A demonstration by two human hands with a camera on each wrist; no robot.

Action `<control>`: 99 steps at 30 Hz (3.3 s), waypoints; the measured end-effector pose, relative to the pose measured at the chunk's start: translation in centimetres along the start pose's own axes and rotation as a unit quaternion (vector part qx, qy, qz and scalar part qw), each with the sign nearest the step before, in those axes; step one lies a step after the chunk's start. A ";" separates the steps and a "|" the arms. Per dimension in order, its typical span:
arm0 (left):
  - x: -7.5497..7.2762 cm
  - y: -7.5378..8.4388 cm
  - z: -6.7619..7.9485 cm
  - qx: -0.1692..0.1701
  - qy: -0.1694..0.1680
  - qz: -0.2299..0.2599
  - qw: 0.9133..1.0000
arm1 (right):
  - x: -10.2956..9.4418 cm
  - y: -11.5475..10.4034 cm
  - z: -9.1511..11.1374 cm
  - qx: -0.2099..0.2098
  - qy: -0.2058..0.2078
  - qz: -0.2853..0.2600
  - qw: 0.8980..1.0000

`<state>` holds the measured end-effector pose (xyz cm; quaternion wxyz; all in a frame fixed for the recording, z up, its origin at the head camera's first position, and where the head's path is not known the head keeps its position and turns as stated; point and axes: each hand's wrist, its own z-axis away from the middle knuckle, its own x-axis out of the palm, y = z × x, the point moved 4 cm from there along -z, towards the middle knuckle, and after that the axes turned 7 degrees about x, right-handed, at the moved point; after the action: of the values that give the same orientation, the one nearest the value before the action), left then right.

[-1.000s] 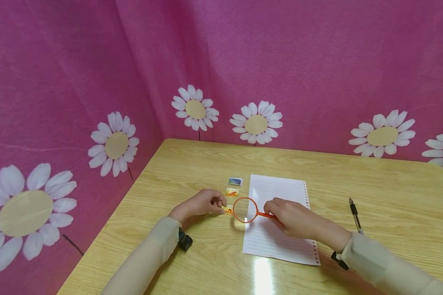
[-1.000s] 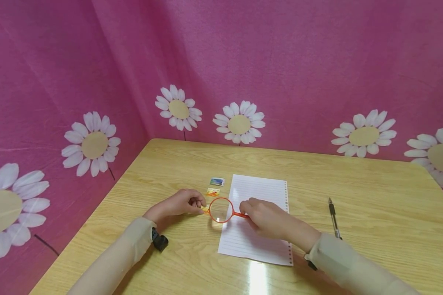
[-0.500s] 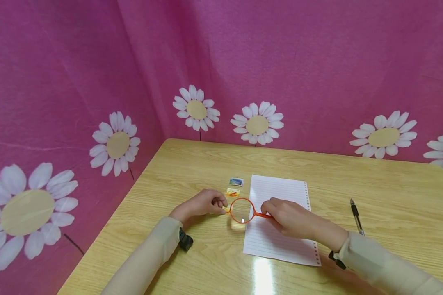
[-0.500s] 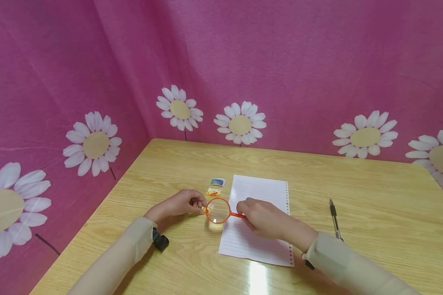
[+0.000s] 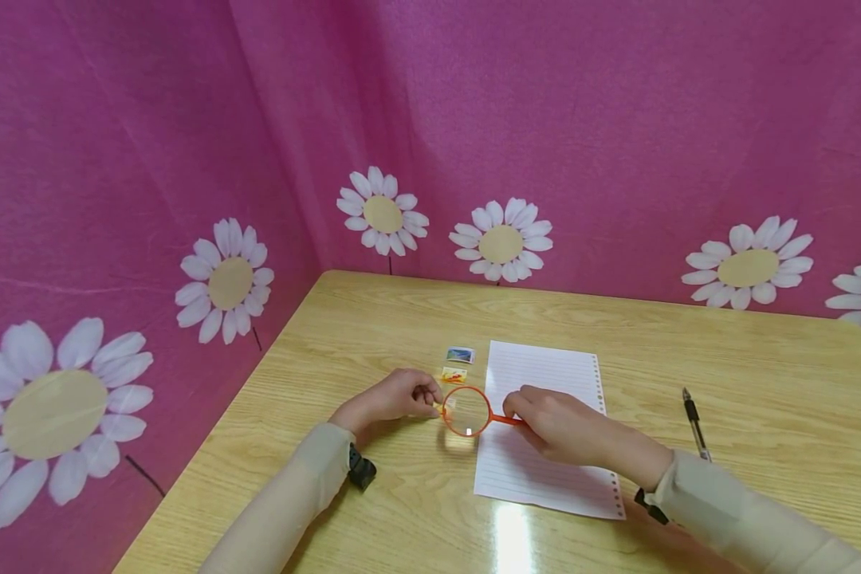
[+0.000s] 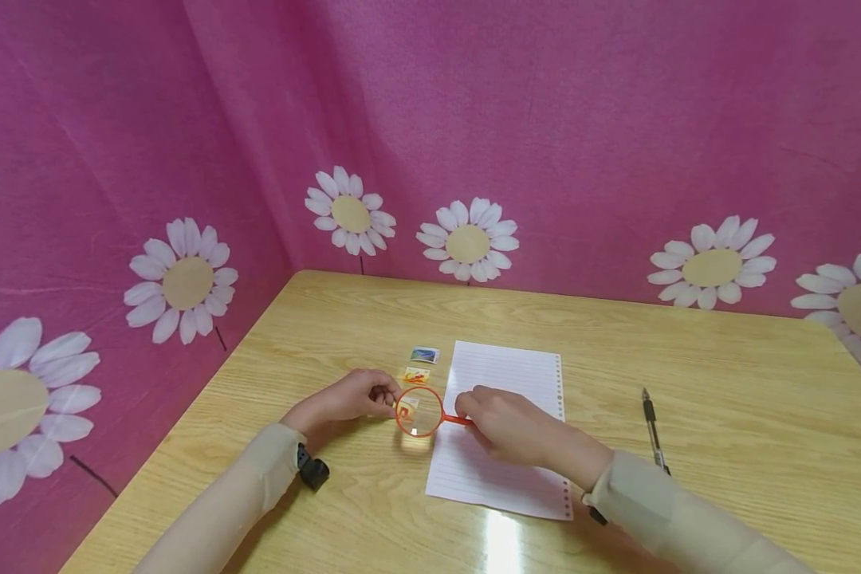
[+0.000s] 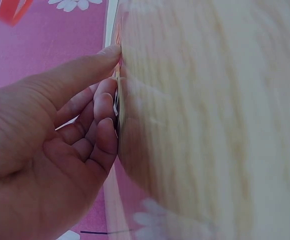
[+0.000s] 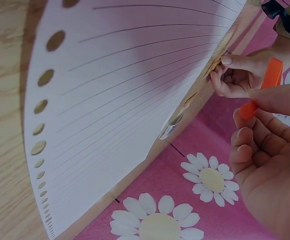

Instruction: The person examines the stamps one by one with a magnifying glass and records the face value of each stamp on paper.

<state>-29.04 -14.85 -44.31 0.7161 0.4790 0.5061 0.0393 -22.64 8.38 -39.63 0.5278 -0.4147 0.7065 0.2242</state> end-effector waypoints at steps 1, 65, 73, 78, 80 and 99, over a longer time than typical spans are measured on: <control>0.0 0.0 0.0 0.000 -0.001 0.000 1.000 | 0.0 0.0 0.0 0.000 -0.001 -0.001 1.000; 0.0 0.6 -0.1 0.000 -0.002 -0.009 1.000 | -0.1 -0.1 0.1 0.009 -0.018 0.012 1.000; 0.0 0.6 0.0 0.003 -0.003 -0.018 1.000 | -0.3 0.0 0.6 0.007 -0.005 0.007 1.000; -0.1 0.6 0.1 0.002 -0.003 -0.021 1.000 | -0.4 0.1 0.9 0.006 -0.001 0.013 1.000; 0.0 0.5 0.1 0.002 -0.003 -0.024 1.000 | -0.5 0.1 1.1 0.006 -0.001 0.015 1.000; 0.1 0.4 0.1 -0.005 -0.001 -0.015 1.000 | -1.0 1.2 2.8 0.029 -0.001 0.018 0.999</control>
<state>-28.76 -14.65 -44.04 0.7198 0.4673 0.5125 0.0306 -21.98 11.45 -39.81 0.5360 -0.3861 0.7198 0.2133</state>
